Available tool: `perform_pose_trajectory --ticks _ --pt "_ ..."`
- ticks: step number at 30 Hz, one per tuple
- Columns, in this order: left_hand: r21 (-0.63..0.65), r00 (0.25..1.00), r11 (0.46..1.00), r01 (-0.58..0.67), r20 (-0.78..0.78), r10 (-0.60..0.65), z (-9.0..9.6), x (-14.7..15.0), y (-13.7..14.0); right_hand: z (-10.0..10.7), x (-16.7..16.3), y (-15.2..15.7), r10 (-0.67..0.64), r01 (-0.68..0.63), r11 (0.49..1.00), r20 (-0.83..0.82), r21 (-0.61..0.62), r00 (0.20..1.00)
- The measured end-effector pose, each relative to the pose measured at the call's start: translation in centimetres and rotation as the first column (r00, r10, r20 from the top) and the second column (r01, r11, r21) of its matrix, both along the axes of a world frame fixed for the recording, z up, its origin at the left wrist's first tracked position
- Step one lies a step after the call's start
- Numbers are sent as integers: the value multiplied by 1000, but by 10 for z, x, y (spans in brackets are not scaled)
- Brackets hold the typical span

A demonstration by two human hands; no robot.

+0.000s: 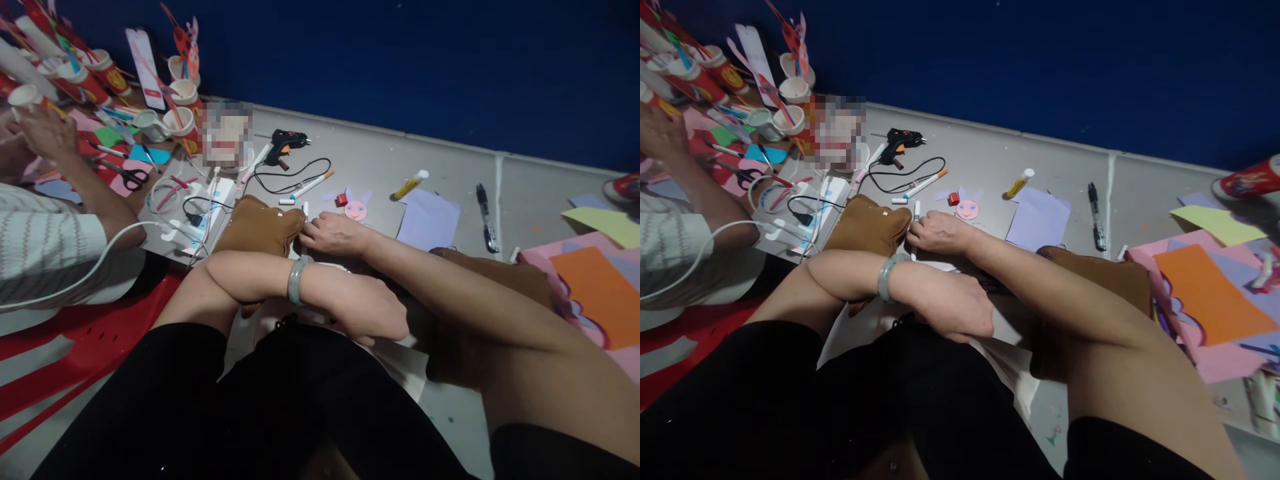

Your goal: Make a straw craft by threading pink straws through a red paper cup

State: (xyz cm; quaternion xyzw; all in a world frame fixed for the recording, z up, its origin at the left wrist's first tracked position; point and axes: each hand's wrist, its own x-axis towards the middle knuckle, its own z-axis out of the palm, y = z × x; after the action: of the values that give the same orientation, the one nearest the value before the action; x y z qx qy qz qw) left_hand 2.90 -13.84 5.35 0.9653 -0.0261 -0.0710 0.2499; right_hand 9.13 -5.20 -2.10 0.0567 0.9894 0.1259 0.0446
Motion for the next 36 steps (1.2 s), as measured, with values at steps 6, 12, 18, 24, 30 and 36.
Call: perform_pose_trajectory --ticks 6,12,18,24,30,36 --pt "9 998 1000 12 64 -12 -8 -1 3 -2 26 1 25 -17 998 -109 67 994" --pt "-34 995 999 -1 95 5 -19 1 5 -2 40 7 -91 110 992 -236 67 967" --pt "-59 994 998 -39 100 45 -15 0 8 -9 16 9 -137 148 987 -148 67 979" --pt "-38 993 996 -82 84 85 -5 0 12 -9 -2 27 -268 266 963 -127 -27 955" --pt "30 994 995 -90 65 88 -8 1 18 -13 -14 63 -532 531 845 -220 -68 818" --pt "74 985 988 -137 114 128 -24 4 27 -14 -19 89 -548 529 836 -233 -145 803"
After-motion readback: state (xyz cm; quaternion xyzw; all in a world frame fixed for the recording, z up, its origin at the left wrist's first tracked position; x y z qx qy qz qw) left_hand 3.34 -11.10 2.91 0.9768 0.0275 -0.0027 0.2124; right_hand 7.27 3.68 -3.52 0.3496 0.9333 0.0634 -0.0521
